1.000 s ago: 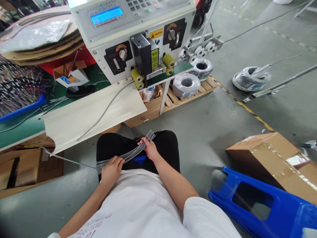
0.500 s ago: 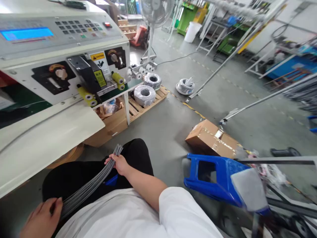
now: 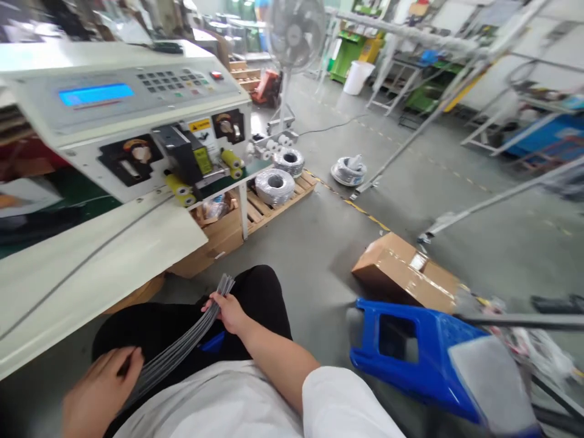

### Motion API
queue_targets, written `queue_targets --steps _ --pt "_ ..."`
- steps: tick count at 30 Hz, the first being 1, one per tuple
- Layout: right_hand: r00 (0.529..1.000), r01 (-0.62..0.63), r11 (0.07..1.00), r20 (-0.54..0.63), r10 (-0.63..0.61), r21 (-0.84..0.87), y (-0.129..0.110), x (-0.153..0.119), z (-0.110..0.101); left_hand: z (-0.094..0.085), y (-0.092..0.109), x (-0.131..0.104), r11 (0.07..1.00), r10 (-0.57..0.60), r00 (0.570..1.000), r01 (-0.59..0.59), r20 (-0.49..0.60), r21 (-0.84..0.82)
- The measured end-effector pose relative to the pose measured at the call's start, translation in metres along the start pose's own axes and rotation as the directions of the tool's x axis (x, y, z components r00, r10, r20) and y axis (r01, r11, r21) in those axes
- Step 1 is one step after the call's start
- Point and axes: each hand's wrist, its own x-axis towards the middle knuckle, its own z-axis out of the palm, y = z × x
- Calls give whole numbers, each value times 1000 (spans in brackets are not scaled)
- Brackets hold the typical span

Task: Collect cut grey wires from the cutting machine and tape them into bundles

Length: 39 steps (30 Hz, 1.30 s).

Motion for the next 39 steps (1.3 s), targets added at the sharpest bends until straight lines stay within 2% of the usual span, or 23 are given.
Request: queue_targets --steps 2,4,5,7,11,15,19,24,27,32,34,36,38,39 --pt "1000 8 1000 -23 -8 -15 2 -1 2 -14 19 26 997 67 988 -60 -142 55" --pt "1000 13 1000 -19 -13 -25 3 -1 3 -29 31 57 989 144 951 -144 -274 20" --pt "1000 12 1000 -10 -12 -29 3 -1 4 -37 35 73 987 155 930 -159 -333 16" --pt "1000 4 999 10 -4 -35 2 -1 5 -50 39 104 993 119 906 -109 -406 47" --pt "1000 -12 999 22 13 -36 0 -5 6 -60 43 151 992 -44 915 87 -401 90" --pt "999 -23 999 28 24 -33 -2 -6 6 -55 42 170 972 -139 906 202 -401 121" --pt "999 -37 998 31 39 -54 -2 -3 4 -50 38 174 958 -185 918 248 -350 144" --pt "998 -50 997 28 52 -60 -2 0 3 -52 32 171 958 -193 946 239 -259 161" --pt "998 -61 997 27 62 -53 -3 0 3 -58 27 157 969 -157 973 185 -170 163" --pt "998 -60 997 17 60 -38 -5 0 4 -67 13 117 979 -122 992 124 -22 164" --pt "998 -51 997 24 53 -53 -4 0 5 -67 5 101 981 -68 996 79 -65 176" --pt "998 -46 996 37 49 -71 -4 0 6 -64 0 88 977 -12 985 47 -172 206" --pt "998 -44 996 42 47 -80 -4 0 6 -57 0 75 979 23 967 30 -253 203" --pt "998 -40 996 46 44 -81 -5 -1 7 -51 3 68 984 21 967 25 -254 178"
